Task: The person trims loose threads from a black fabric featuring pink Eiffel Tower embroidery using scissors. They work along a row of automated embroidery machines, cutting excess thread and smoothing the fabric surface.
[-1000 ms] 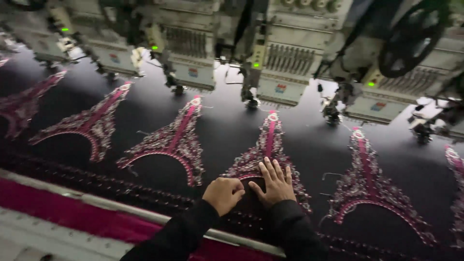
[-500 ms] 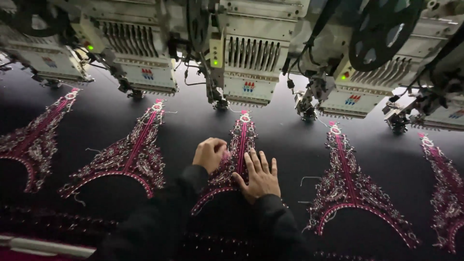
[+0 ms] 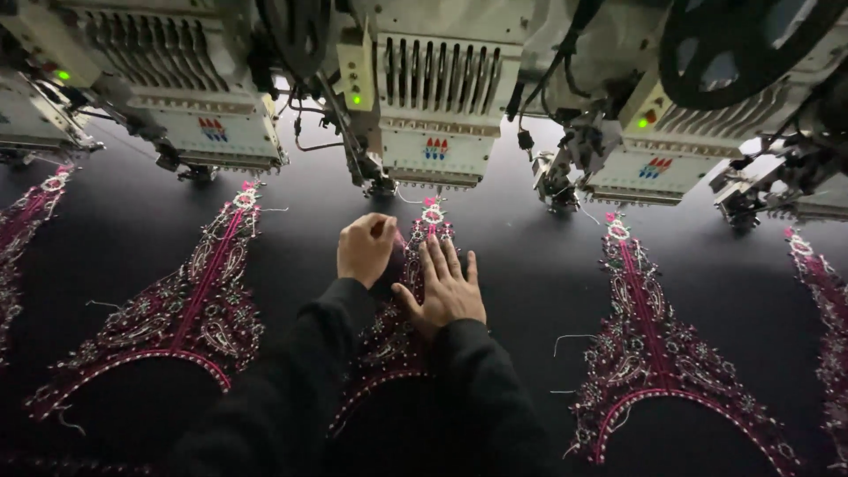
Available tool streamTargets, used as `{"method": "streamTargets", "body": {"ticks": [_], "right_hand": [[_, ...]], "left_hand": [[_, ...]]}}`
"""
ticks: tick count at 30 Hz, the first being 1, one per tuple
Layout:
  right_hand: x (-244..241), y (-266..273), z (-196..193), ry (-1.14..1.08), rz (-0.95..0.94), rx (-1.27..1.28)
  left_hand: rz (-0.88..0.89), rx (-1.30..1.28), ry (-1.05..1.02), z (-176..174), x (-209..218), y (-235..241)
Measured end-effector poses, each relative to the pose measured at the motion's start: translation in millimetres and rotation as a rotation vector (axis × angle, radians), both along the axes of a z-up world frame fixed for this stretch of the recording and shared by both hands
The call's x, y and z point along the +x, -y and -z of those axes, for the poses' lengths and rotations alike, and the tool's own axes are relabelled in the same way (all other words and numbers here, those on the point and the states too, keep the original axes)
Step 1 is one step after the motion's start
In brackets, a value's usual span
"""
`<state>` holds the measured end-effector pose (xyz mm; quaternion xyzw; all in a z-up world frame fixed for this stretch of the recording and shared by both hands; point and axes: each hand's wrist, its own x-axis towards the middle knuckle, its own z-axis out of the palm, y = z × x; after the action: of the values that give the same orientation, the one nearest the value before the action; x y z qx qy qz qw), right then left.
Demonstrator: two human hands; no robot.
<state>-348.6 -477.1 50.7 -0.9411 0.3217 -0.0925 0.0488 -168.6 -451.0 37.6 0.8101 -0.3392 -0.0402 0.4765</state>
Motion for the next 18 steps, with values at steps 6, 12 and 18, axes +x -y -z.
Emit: {"method": "streamTargets", "body": {"ticks": [6, 12, 18], "right_hand": [[-0.1, -4.2, -7.9, 0.053, -0.011, -0.032], [-0.9, -6.8, -14.8, 0.024, -0.004, -0.002], [-1.1, -7.7, -14.3, 0.058, -0.004, 0.015]], "left_hand": [[-0.085, 0.099, -0.107, -16.8, 14.8, 31.6], [-0.133, 0.084, -0.099, -4.0, 36.2, 74.0], [-0.159, 0.110, -0.017, 19.6, 47.1, 93.5]]}}
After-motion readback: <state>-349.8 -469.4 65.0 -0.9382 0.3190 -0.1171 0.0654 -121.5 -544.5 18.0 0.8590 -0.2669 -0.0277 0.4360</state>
